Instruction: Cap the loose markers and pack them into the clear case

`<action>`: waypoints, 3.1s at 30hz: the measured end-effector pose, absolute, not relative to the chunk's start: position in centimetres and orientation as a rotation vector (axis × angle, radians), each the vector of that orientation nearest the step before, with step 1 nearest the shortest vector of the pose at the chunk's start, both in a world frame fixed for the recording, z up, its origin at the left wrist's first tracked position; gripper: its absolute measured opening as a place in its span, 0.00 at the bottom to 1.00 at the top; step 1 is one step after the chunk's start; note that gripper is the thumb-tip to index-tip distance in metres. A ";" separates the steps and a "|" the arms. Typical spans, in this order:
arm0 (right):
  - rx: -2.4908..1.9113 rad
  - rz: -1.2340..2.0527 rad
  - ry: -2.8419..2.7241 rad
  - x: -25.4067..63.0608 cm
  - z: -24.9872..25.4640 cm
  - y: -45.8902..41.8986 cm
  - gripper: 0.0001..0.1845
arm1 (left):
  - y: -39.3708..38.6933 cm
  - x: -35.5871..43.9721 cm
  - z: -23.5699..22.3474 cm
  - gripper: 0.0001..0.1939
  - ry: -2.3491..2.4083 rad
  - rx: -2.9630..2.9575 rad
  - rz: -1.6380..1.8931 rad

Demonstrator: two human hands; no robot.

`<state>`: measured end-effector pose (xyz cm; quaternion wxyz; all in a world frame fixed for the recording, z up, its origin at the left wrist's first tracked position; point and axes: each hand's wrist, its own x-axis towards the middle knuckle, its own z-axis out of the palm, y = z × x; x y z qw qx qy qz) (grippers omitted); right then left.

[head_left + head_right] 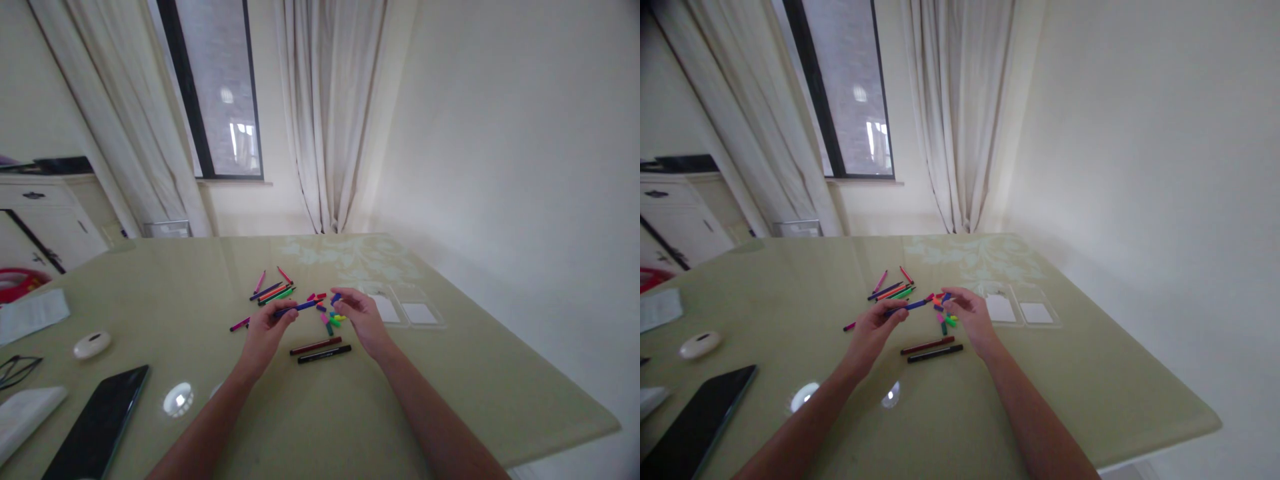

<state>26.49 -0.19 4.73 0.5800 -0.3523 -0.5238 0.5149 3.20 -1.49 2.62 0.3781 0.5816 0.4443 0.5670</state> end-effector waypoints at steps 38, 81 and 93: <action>-0.917 1.133 -1.323 25.5 4.6 -1.7 0.12 | -2.8 4.3 3.3 0.20 1.091 1.271 1.270; -1.546 0.344 -2.185 30.2 2.5 1.3 0.07 | -0.5 -0.6 2.0 0.06 2.026 2.259 0.660; -1.148 0.762 -1.643 28.8 3.6 0.7 0.15 | 0.5 0.1 2.0 0.18 1.377 1.630 1.324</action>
